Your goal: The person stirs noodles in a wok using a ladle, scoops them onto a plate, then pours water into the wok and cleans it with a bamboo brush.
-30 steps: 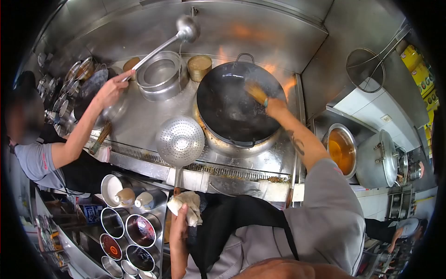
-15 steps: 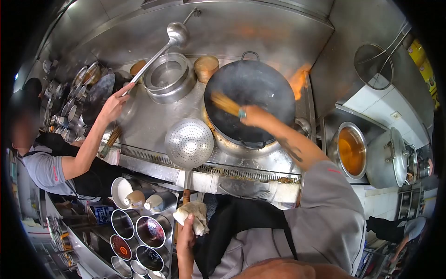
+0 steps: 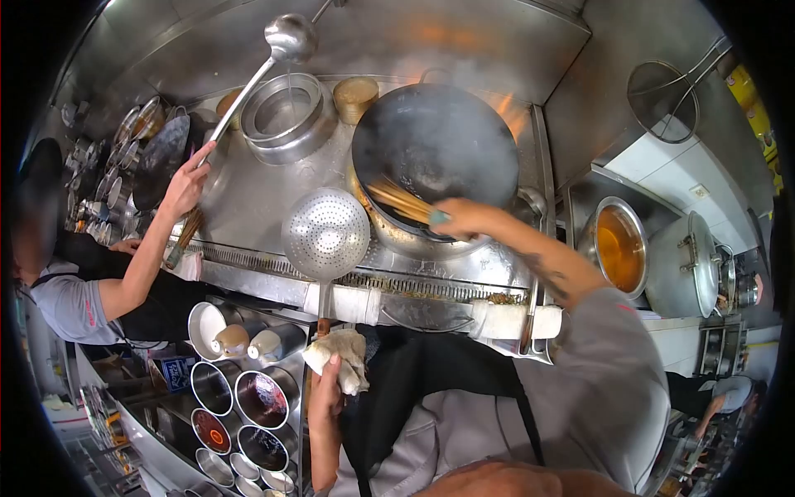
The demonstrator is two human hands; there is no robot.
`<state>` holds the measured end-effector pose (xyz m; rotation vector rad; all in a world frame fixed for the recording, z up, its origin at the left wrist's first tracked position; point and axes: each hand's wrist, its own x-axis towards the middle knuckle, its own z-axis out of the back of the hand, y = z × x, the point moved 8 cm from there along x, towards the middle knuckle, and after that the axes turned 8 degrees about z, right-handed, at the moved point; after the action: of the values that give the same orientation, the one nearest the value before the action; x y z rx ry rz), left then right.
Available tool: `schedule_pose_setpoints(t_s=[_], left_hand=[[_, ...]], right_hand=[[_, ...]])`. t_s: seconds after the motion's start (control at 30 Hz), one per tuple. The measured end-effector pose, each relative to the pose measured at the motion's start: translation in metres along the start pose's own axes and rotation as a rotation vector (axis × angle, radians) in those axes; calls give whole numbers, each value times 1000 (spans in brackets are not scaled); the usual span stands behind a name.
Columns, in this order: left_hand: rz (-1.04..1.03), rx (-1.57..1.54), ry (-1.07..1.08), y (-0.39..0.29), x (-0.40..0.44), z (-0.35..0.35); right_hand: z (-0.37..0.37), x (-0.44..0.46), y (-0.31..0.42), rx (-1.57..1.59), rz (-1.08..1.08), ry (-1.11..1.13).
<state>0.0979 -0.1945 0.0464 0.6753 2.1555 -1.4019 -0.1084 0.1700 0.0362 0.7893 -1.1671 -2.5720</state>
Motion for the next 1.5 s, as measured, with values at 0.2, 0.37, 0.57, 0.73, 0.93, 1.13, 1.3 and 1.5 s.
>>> schedule_pose_setpoints(t_s=[0.2, 0.37, 0.57, 0.73, 0.93, 1.13, 1.3, 1.5], left_hand=[[-34, -44, 53, -10, -4, -14], [-86, -28, 49, -16, -15, -14], [-53, -46, -59, 4, -20, 13], [7, -70, 34, 19, -9, -8], [69, -198, 125, 23, 43, -34], [200, -243, 411, 34, 138, -157], [332, -194, 263, 65, 207, -235], [308, -173, 205, 100, 249, -245]], right_hand=[[150, -75, -121, -602, -508, -112], [132, -71, -65, -695, -331, -318], [185, -11, -73, -664, -327, -514], [96, 75, -31, 14, -55, -445], [27, -41, -19, 1, -128, 10], [150, -155, -97, -450, -431, -354], [111, -242, -71, -12, -273, -1034], [-124, -218, -179, 1330, -284, -961]])
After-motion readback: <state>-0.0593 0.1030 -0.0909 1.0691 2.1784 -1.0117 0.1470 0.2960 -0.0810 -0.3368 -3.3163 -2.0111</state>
